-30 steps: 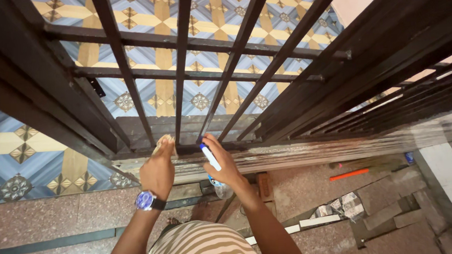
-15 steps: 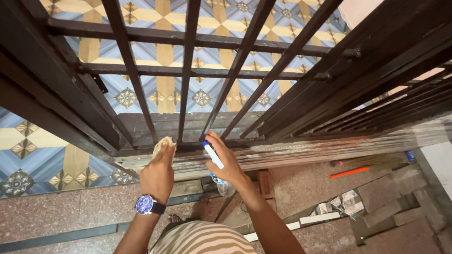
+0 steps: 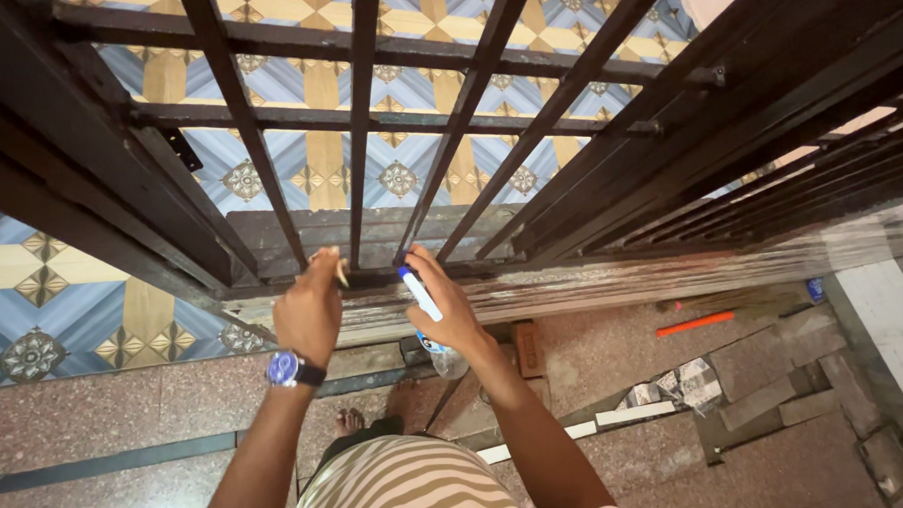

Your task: The person wipes the bars and a latch of a metal gate with a small cloth, while holding a spray bottle.

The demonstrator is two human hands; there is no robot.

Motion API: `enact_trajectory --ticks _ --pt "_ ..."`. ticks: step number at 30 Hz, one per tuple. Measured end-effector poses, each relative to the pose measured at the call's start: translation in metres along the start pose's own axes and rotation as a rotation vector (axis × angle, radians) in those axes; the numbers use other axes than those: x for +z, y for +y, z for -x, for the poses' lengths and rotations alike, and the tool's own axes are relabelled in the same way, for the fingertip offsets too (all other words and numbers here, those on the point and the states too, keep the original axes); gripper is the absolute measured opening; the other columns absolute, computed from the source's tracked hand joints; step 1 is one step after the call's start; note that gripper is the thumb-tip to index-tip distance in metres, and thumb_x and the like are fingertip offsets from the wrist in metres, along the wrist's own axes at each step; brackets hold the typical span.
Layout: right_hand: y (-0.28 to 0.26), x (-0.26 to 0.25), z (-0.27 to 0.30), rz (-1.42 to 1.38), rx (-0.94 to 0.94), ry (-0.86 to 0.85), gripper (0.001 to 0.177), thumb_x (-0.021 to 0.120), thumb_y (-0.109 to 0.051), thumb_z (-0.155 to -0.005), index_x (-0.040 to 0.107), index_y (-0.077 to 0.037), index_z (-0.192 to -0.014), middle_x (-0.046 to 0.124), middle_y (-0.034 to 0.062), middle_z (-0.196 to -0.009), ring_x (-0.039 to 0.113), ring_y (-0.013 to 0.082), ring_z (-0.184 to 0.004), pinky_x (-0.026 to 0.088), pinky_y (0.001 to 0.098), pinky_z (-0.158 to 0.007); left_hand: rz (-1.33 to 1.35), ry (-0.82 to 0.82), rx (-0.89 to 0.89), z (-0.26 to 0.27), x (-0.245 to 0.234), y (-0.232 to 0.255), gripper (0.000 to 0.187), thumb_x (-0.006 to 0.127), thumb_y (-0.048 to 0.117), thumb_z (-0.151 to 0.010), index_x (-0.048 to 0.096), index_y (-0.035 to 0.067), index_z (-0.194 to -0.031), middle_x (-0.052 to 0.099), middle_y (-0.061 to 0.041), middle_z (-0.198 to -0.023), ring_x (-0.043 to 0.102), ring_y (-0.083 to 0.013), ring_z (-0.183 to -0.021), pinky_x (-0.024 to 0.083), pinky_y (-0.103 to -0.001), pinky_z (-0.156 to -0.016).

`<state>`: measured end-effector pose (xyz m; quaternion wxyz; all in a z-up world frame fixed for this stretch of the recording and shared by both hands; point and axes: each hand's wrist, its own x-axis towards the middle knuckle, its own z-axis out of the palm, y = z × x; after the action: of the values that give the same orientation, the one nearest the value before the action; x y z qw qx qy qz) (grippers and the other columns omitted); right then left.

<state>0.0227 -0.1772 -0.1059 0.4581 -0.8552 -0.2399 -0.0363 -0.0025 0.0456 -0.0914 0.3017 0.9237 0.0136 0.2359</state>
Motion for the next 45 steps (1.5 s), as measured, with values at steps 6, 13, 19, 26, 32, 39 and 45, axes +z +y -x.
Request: enact_trajectory --ticks 6,13,19,26,32,39,45 --pt "-0.006 -0.003 -0.001 -0.018 0.013 -0.026 0.072 0.062 -0.001 -0.073 0.047 0.000 -0.144 0.043 0.0232 -0.159 0.047 0.0418 -0.143 0.045 0.0390 -0.109 -0.095 0.057 -0.014 0.001 0.009 0.010 0.030 0.061 0.004 -0.091 0.068 0.011 -0.119 0.075 -0.013 -0.115 0.074 -0.0328 -0.083 0.058 -0.044 -0.063" --pt "-0.002 -0.001 -0.001 -0.025 0.012 -0.004 0.071 0.063 -0.002 -0.074 0.048 -0.002 -0.143 0.045 0.0223 -0.157 0.051 0.0409 -0.140 0.048 0.0389 -0.106 0.014 0.130 0.109 0.007 0.006 -0.004 0.033 0.059 0.003 -0.093 0.067 0.013 -0.123 0.073 -0.012 -0.119 0.074 -0.0321 -0.088 0.058 -0.043 -0.068" --pt "0.000 0.001 0.001 -0.011 -0.012 -0.003 0.071 0.063 -0.002 -0.074 0.047 -0.002 -0.144 0.045 0.0222 -0.157 0.050 0.0406 -0.142 0.047 0.0387 -0.109 0.004 0.070 0.002 0.006 0.015 -0.001 0.027 0.060 0.005 -0.097 0.069 0.016 -0.120 0.074 -0.012 -0.119 0.073 -0.0333 -0.085 0.058 -0.044 -0.067" --pt "0.001 0.000 -0.004 0.018 -0.022 -0.003 0.072 0.063 -0.002 -0.073 0.047 -0.001 -0.144 0.043 0.0232 -0.157 0.047 0.0415 -0.143 0.044 0.0398 -0.112 0.002 0.021 -0.024 -0.005 0.011 -0.002 0.024 0.060 0.010 -0.099 0.069 0.019 -0.119 0.075 -0.014 -0.102 0.072 -0.0355 -0.079 0.055 -0.046 -0.063" --pt "-0.003 0.003 0.001 -0.003 0.005 0.012 0.071 0.062 -0.002 -0.075 0.047 -0.002 -0.144 0.045 0.0225 -0.157 0.049 0.0407 -0.142 0.047 0.0390 -0.109 -0.067 -0.084 -0.056 0.004 0.006 0.001 0.037 0.060 0.007 -0.092 0.068 0.016 -0.127 0.075 -0.015 -0.093 0.070 -0.0372 -0.069 0.052 -0.049 -0.056" --pt "-0.004 0.003 0.001 0.001 -0.015 0.001 0.073 0.064 -0.002 -0.074 0.045 -0.001 -0.144 0.044 0.0223 -0.157 0.048 0.0402 -0.142 0.045 0.0386 -0.110 0.062 0.032 0.011 0.001 0.004 -0.003 0.034 0.055 0.002 -0.095 0.067 0.017 -0.123 0.075 -0.016 -0.103 0.071 -0.0366 -0.071 0.053 -0.047 -0.056" --pt "-0.008 0.005 0.004 0.017 -0.006 0.025 0.073 0.064 -0.001 -0.074 0.046 -0.001 -0.145 0.043 0.0226 -0.157 0.046 0.0407 -0.144 0.042 0.0394 -0.112 -0.046 -0.069 -0.085 0.006 0.003 0.007 0.030 0.059 0.009 -0.096 0.068 0.021 -0.122 0.074 -0.016 -0.089 0.070 -0.0389 -0.071 0.053 -0.051 -0.059"
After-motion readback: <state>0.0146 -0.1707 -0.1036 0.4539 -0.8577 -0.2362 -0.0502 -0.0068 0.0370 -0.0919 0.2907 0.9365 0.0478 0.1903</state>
